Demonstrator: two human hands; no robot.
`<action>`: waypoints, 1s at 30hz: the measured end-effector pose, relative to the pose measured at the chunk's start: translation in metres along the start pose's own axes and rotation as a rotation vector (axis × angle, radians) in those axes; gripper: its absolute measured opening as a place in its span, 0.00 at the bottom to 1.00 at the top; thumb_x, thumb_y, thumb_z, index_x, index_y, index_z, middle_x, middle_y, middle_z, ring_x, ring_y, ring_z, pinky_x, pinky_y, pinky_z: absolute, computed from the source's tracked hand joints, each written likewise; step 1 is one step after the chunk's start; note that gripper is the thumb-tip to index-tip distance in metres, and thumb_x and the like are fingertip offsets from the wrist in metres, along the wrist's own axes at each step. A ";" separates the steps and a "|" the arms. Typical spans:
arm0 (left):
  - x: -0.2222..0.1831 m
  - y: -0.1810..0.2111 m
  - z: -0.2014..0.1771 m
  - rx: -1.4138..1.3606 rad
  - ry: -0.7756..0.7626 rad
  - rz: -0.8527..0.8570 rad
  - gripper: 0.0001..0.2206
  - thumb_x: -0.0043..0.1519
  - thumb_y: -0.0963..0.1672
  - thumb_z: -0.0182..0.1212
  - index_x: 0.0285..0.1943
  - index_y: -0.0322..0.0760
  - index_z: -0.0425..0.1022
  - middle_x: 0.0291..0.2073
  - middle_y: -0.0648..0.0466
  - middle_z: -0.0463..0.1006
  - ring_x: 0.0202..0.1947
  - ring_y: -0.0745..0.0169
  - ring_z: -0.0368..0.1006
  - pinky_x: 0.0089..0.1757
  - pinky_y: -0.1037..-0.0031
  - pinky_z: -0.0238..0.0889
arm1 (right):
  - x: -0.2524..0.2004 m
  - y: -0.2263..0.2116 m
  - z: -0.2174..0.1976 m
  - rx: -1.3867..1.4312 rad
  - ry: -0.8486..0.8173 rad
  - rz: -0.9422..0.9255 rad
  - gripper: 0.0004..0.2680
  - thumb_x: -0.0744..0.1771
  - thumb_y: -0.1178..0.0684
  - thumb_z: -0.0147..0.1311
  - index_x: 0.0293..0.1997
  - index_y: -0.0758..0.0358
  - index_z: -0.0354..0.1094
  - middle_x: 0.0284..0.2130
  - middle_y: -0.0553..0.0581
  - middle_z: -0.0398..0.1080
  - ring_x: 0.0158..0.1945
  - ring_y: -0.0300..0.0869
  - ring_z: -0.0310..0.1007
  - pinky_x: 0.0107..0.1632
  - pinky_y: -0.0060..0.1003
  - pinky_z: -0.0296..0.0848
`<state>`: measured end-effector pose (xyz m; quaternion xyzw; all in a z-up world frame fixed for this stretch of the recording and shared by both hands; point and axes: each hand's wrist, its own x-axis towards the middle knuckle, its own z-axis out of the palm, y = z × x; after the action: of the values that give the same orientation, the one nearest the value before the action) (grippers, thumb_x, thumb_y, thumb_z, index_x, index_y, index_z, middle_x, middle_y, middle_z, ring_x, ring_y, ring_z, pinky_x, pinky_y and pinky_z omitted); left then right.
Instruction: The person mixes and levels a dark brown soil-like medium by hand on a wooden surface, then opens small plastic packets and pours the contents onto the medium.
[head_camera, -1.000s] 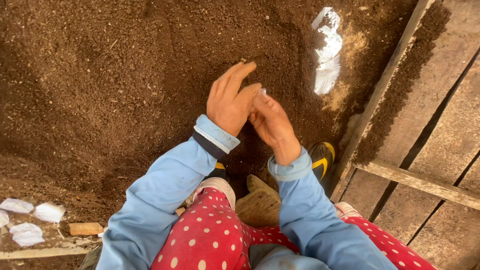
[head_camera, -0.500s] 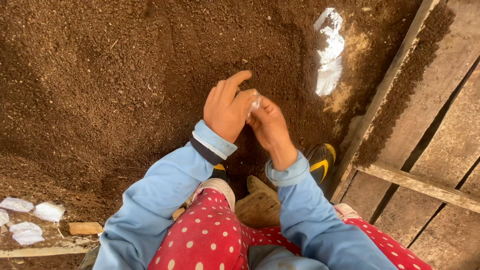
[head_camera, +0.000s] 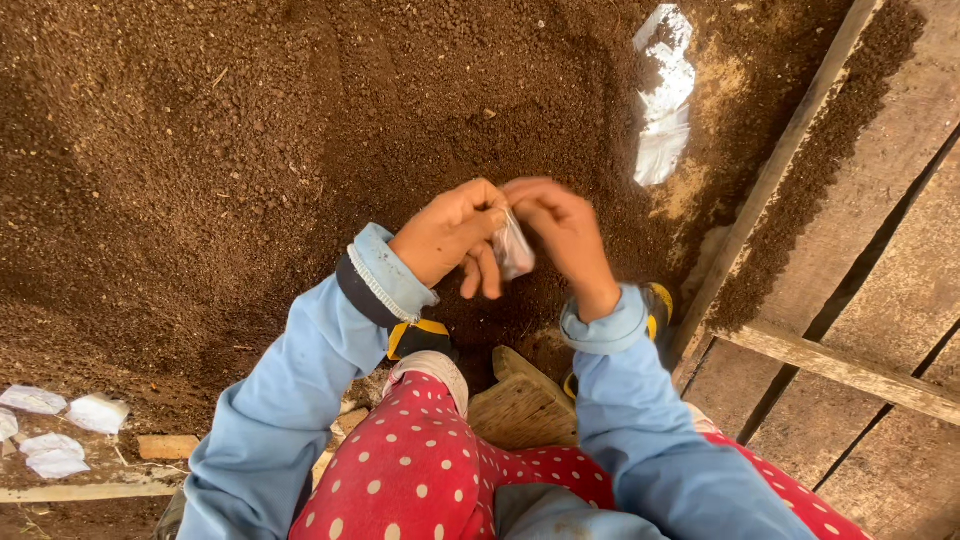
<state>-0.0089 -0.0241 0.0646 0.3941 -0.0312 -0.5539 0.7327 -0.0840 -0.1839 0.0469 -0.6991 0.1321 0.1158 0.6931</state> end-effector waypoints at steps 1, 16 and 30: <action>0.000 0.003 0.002 0.062 0.056 0.029 0.06 0.65 0.41 0.39 0.44 0.29 0.55 0.29 0.38 0.74 0.17 0.51 0.74 0.15 0.77 0.68 | -0.006 0.002 0.001 -0.106 0.332 -0.009 0.04 0.66 0.57 0.47 0.38 0.65 0.67 0.39 0.61 0.68 0.45 0.46 0.64 0.51 0.40 0.61; 0.049 -0.003 -0.042 1.970 0.399 0.317 0.07 0.59 0.35 0.55 0.45 0.22 0.71 0.47 0.38 0.68 0.55 0.43 0.62 0.56 0.62 0.53 | 0.055 0.061 -0.044 -0.196 0.628 -0.023 0.10 0.69 0.52 0.42 0.52 0.64 0.62 0.45 0.64 0.66 0.52 0.51 0.65 0.56 0.48 0.62; 0.030 -0.005 -0.048 2.059 0.612 0.540 0.11 0.52 0.39 0.57 0.15 0.40 0.73 0.46 0.46 0.73 0.53 0.40 0.63 0.47 0.52 0.53 | 0.138 0.004 -0.024 -0.202 0.364 -0.350 0.13 0.68 0.40 0.40 0.40 0.58 0.63 0.39 0.52 0.63 0.45 0.42 0.61 0.51 0.37 0.58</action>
<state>0.0222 -0.0236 0.0163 0.9155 -0.3795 0.0357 0.1284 0.0436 -0.2109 -0.0046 -0.7861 0.1193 -0.1209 0.5943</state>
